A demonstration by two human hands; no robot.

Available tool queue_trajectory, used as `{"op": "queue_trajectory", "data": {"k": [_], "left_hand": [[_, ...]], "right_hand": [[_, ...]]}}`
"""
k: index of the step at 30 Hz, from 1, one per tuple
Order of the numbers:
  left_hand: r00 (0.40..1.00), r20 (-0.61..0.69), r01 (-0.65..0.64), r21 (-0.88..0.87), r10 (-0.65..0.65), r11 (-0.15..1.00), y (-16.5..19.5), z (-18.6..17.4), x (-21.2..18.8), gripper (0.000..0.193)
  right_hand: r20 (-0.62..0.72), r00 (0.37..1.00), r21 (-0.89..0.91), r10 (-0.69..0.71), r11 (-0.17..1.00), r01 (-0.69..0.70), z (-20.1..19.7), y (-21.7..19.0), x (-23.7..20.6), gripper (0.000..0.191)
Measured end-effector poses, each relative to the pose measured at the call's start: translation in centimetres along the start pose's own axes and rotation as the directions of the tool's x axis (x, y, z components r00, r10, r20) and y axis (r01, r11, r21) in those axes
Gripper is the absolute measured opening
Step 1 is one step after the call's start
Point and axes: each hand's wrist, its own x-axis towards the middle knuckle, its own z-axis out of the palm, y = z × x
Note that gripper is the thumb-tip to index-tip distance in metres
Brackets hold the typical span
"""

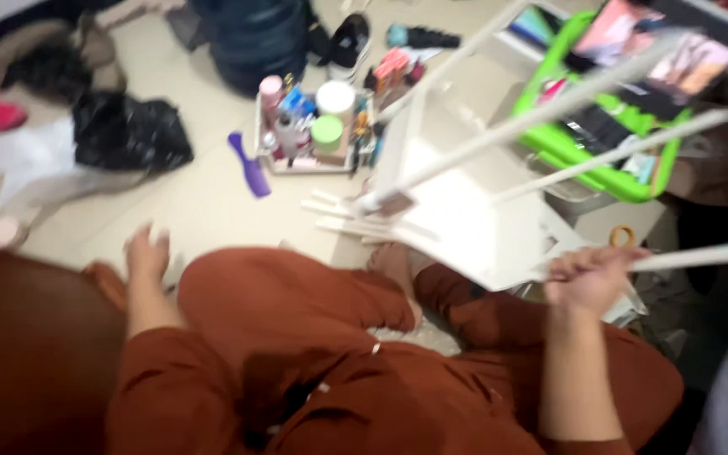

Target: The person sits on the floor handling a white plastic drawer organizer, pulling drawers off the frame and separating parts. They wipe the drawer surfaces with a tissue and press the drawers back onto the frame.

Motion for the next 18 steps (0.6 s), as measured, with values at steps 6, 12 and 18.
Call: {"op": "queue_trajectory", "data": {"k": [6, 12, 18], "left_hand": [[0.829, 0.396, 0.157, 0.511, -0.394, 0.845, -3.0, 0.0, -4.6, 0.047], [0.812, 0.439, 0.127, 0.509, -0.384, 0.851, -0.5, 0.7, -2.9, 0.036], [0.877, 0.412, 0.073, 0.392, -0.246, 0.917, -3.0, 1.8, -0.3, 0.035]], "right_hand": [[0.039, 0.995, -0.021, 0.091, 0.996, -0.090, 4.5, 5.3, -0.9, 0.062], [0.050, 0.996, 0.000, 0.072, 0.997, -0.072, 8.4, 5.1, -0.9, 0.062], [0.004, 0.999, 0.032, 0.035, 0.999, -0.035, 10.4, 3.7, -0.5, 0.061]]}}
